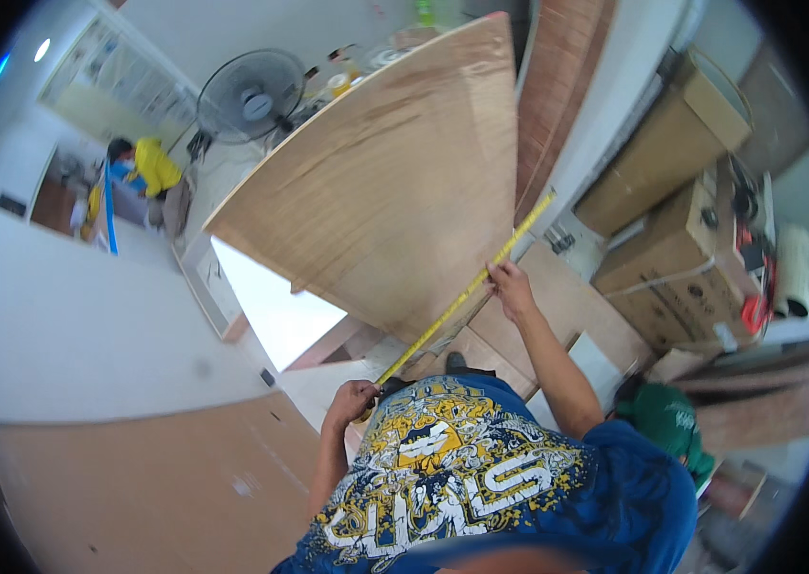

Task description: The person measures a wall and a wooden panel using a tape measure, then positions the panel against the wall to check fit. They handle the panel and tape measure throughout the process.

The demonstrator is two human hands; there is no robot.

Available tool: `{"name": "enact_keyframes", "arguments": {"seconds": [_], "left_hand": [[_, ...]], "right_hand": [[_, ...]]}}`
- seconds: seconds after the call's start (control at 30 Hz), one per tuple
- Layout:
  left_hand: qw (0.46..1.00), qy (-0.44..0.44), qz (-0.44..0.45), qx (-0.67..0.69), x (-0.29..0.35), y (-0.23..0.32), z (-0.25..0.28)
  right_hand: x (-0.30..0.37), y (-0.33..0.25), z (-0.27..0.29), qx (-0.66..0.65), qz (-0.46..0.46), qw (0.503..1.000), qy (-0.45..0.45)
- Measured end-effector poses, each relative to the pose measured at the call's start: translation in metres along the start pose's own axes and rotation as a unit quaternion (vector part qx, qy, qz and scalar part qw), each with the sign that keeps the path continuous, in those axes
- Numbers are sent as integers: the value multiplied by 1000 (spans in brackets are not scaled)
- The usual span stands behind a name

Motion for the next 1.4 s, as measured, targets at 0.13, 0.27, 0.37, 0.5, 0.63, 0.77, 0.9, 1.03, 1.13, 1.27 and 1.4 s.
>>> {"name": "enact_keyframes", "arguments": {"seconds": [0.13,0.27,0.37,0.5,0.63,0.77,0.9,1.03,1.13,1.27,1.4], "left_hand": [[995,97,-32,-14,0,38,58],[975,200,-49,-86,22,105,118],[961,248,-62,-108,36,153,147],[945,298,-74,-111,48,186,166],[938,318,-78,-111,48,192,175],[931,332,-101,-109,53,199,178],[929,336,-90,-123,54,210,182],[921,345,-111,-143,47,212,192],[913,361,-89,-170,46,203,201],[806,305,-274,-428,34,176,223],[956,233,-116,-136,40,188,256]], "right_hand": [[-19,-67,-30,-56,40,998,-3],[-38,-114,-74,-110,74,991,-25],[-58,-147,-103,-140,105,984,-29],[-78,-178,-129,-179,128,974,-56],[-89,-193,-142,-203,138,967,-69],[-96,-198,-149,-219,147,961,-85],[-99,-203,-151,-221,140,962,-80],[-108,-210,-152,-233,136,960,-70],[-108,-210,-159,-223,132,964,-66],[-115,-187,-167,-193,145,959,-151],[-85,-147,-147,-115,102,979,-136]]}}
Point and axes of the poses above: each hand's wrist, its own x-axis away from the middle knuckle, its own z-axis out of the back of the hand, y = z × x, the point moved 6 cm from there along -x, towards the middle knuckle, and after that the axes turned 6 degrees about z, right-handed, at the moved point
